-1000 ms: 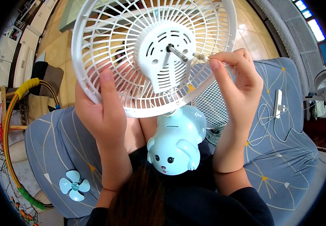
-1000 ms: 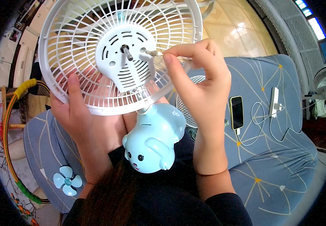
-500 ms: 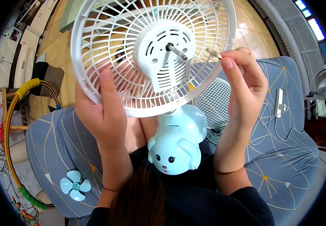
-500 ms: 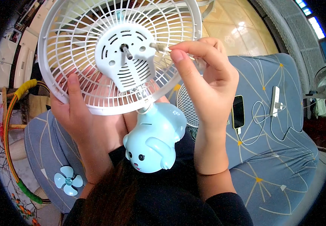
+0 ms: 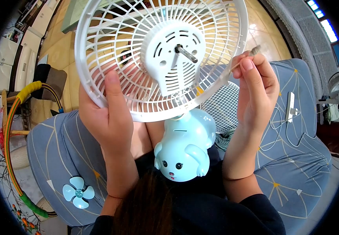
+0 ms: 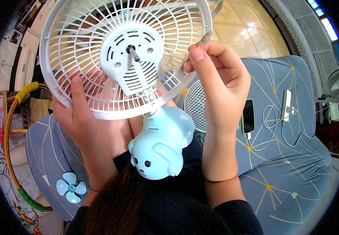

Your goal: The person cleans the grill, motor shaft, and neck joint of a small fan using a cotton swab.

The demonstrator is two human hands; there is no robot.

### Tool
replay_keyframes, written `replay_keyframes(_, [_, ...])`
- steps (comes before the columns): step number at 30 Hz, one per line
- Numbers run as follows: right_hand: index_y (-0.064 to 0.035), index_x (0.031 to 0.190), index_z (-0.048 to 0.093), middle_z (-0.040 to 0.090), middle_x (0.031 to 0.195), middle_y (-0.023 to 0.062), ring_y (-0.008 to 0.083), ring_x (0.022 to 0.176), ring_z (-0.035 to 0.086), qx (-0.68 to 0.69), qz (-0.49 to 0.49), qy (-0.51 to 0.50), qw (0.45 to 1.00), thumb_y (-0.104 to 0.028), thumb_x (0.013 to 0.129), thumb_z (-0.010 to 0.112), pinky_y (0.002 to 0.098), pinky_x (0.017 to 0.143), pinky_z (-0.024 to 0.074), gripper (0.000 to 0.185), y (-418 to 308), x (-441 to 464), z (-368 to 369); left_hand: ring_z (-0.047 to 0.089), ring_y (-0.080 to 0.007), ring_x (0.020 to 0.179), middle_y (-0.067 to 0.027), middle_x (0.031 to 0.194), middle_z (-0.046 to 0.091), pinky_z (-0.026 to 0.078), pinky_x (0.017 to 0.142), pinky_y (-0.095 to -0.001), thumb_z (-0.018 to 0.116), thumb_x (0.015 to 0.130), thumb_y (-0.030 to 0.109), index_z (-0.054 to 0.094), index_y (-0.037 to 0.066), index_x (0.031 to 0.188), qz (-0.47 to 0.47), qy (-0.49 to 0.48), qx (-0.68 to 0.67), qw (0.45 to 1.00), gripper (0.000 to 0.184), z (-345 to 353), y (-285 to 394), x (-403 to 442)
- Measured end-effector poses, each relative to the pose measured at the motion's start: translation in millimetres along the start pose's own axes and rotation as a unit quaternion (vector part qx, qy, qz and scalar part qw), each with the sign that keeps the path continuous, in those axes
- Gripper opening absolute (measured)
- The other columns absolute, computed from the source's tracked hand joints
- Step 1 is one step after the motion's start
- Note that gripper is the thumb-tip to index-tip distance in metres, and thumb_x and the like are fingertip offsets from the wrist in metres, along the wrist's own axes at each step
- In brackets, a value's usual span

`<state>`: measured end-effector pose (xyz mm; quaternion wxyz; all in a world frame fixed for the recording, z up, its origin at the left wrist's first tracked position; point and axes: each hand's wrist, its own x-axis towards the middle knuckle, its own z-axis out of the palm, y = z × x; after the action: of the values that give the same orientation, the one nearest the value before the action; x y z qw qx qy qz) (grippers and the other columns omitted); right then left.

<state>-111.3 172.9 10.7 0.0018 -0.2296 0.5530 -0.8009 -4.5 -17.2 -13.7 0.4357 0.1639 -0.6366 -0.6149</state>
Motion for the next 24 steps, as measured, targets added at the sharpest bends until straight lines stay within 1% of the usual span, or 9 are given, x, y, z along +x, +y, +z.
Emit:
replay_keyframes(6, [0.0054, 0.101, 0.064, 0.068, 0.087, 0.0080, 0.0112, 0.077, 0.063, -0.003, 0.006, 0.033, 0.999, -0.003, 0.094, 0.064, 0.0224, 0.072, 0.0468, 0.011, 0, 0, 7, 0.064, -0.0136, 0.096, -0.0132, 0.108, 0.069, 0.051, 0.085, -0.0267, 0.057, 0.100, 0.007, 0.059, -0.008, 0.117, 0.001, 0.001, 0.000, 1.000, 0.022, 0, 1, 0])
replay_keyframes(9, [0.0047, 0.103, 0.064, 0.069, 0.089, 0.0082, 0.0101, 0.079, 0.064, -0.005, 0.019, -0.002, 1.000, -0.003, 0.094, 0.062, 0.0215, 0.070, 0.0457, 0.012, 4, -1, 1, 0.064, -0.0137, 0.096, -0.0133, 0.108, 0.069, 0.051, 0.085, -0.0268, 0.057, 0.100, 0.007, 0.059, -0.008, 0.117, 0.001, 0.001, 0.000, 1.000, 0.022, 1, 1, 1])
replay_keyframes(12, [0.0037, 0.105, 0.064, 0.071, 0.090, 0.0086, 0.0084, 0.079, 0.063, -0.030, 0.047, -0.009, 0.998, -0.003, 0.095, 0.061, 0.0208, 0.069, 0.0445, 0.012, 5, -4, 3, 0.065, -0.0138, 0.096, -0.0133, 0.108, 0.069, 0.051, 0.085, -0.0268, 0.057, 0.100, 0.007, 0.059, -0.008, 0.117, 0.003, 0.002, 0.001, 1.000, 0.022, 1, 2, 0])
replay_keyframes(13, [0.0026, 0.105, 0.063, 0.072, 0.091, 0.0091, 0.0085, 0.081, 0.064, -0.023, 0.057, -0.022, 0.998, -0.003, 0.095, 0.061, 0.0213, 0.072, 0.0468, 0.011, 6, -4, 2, 0.065, -0.0138, 0.096, -0.0134, 0.108, 0.068, 0.051, 0.086, -0.0269, 0.057, 0.100, 0.007, 0.059, -0.008, 0.117, 0.004, 0.003, 0.001, 1.000, 0.022, 1, 2, 1])
replay_keyframes(18, [0.0031, 0.103, 0.062, 0.072, 0.092, 0.0106, 0.0118, 0.086, 0.068, -0.030, 0.060, -0.019, 0.998, -0.001, 0.096, 0.061, 0.0245, 0.080, 0.0516, 0.008, 10, -2, 12, 0.065, -0.0140, 0.097, -0.0134, 0.108, 0.068, 0.051, 0.086, -0.0270, 0.057, 0.100, 0.007, 0.059, -0.008, 0.117, 0.003, 0.005, 0.004, 1.000, 0.023, 2, 2, 0])
replay_keyframes(21, [0.0036, 0.101, 0.061, 0.072, 0.092, 0.0110, 0.0123, 0.086, 0.068, -0.047, 0.054, -0.005, 0.997, 0.000, 0.095, 0.061, 0.0253, 0.080, 0.0530, 0.007, 11, 0, 15, 0.065, -0.0141, 0.097, -0.0135, 0.109, 0.068, 0.051, 0.086, -0.0270, 0.057, 0.100, 0.007, 0.059, -0.008, 0.117, 0.002, 0.010, 0.007, 1.000, 0.023, 2, 2, -2])
replay_keyframes(24, [0.0034, 0.098, 0.060, 0.072, 0.092, 0.0111, 0.0127, 0.086, 0.068, -0.060, 0.022, 0.011, 0.998, 0.002, 0.094, 0.061, 0.0251, 0.078, 0.0545, 0.004, 12, 1, 18, 0.065, -0.0142, 0.097, -0.0136, 0.109, 0.068, 0.051, 0.086, -0.0271, 0.057, 0.100, 0.007, 0.059, -0.008, 0.117, 0.004, 0.015, 0.010, 1.000, 0.023, 2, 2, -3])
